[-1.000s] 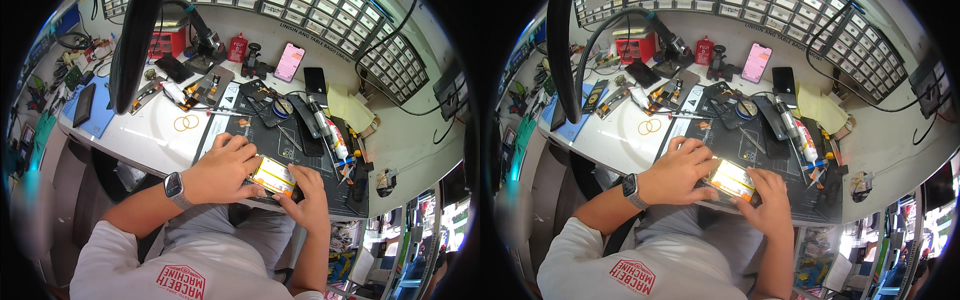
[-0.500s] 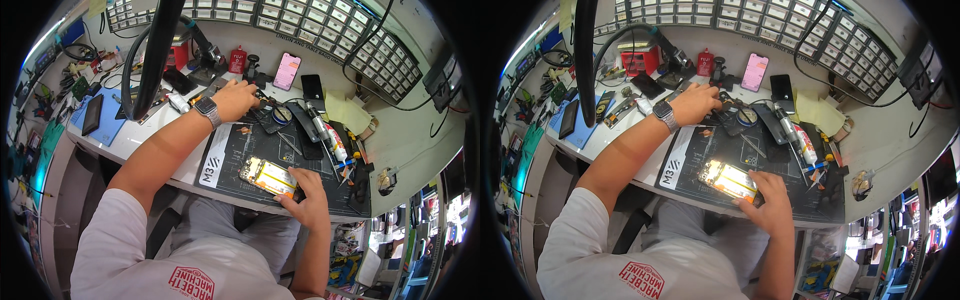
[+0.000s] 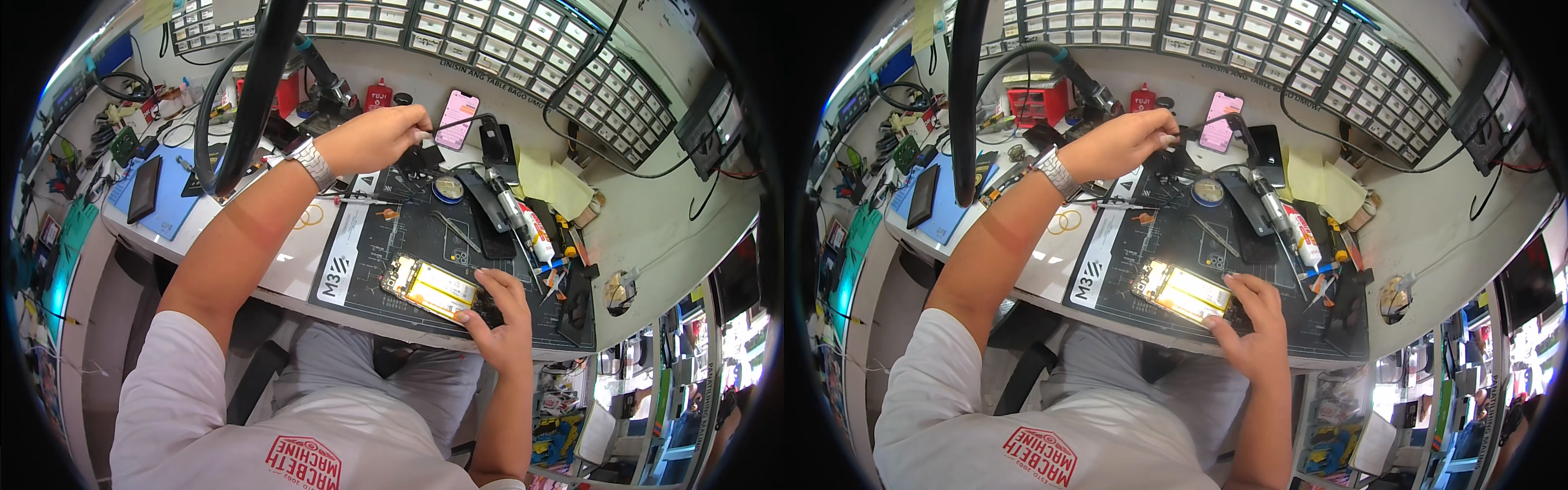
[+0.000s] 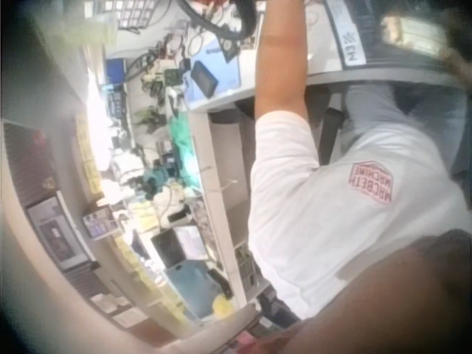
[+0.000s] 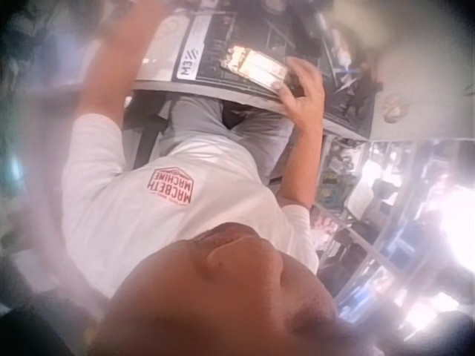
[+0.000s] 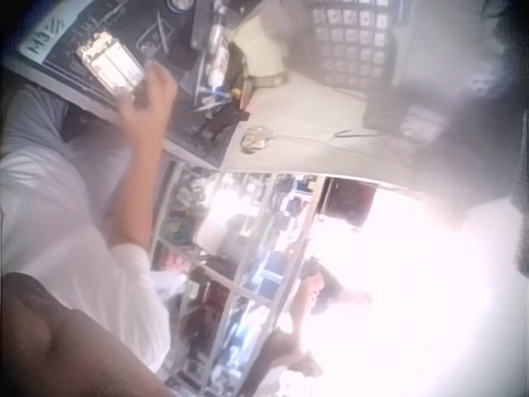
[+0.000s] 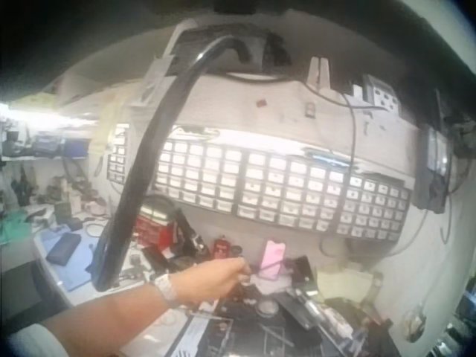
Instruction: The person disassembles a smartphone, removes the battery, and uses a soldering iron to work on the motherboard. They then reposition the battery and continue soldering on the internal components.
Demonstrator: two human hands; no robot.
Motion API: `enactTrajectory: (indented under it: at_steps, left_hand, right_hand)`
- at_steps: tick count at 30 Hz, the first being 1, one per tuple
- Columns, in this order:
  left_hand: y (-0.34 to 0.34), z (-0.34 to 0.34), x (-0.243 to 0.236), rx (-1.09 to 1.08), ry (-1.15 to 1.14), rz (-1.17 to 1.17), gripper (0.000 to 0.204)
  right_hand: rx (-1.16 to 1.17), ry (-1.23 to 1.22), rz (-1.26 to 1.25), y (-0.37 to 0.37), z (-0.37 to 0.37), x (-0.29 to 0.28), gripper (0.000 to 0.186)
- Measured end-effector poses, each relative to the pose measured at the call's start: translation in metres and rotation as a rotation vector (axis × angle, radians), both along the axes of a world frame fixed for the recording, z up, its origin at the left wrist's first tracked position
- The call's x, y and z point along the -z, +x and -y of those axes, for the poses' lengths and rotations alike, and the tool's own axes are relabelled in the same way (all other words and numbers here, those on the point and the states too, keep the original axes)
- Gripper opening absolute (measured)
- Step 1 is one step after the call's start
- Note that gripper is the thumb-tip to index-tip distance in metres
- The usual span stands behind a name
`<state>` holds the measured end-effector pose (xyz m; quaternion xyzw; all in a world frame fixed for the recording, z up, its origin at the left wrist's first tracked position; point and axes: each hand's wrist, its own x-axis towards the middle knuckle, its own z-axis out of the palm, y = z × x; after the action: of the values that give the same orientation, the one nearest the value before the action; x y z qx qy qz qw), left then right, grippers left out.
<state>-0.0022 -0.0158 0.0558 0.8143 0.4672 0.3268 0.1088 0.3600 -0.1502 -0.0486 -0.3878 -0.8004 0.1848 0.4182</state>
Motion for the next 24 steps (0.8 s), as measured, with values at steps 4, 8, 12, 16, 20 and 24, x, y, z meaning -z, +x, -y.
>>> enactTrajectory:
  at_steps: [4,8,12,16,20,24]
  left_hand:
    - [0.02,0.015,0.005,0.123,-0.158,0.034,0.026]
    - [0.044,0.035,0.019,0.267,-0.302,0.024,0.028]
    - [0.059,0.039,0.035,0.329,-0.328,-0.014,0.026]
    - [0.075,0.044,0.036,0.349,-0.418,0.011,0.026]
    - [0.079,0.045,0.054,0.273,-0.57,0.13,0.032]
    - [0.076,0.046,0.069,0.305,-0.821,0.398,0.04]
  right_hand:
    - [0.103,0.195,0.041,-0.004,0.017,-0.016,0.054]
    - [0.098,0.376,0.192,-0.02,0.022,-0.034,0.063]
    - [0.194,0.184,0.302,-0.043,0.02,-0.044,0.098]
    - [0.179,-0.001,0.256,-0.05,0.013,-0.037,0.107]
    - [0.123,-0.096,0.103,-0.063,0.011,-0.026,0.103]
    - [0.071,-0.041,0.042,-0.072,0.011,-0.014,0.102]
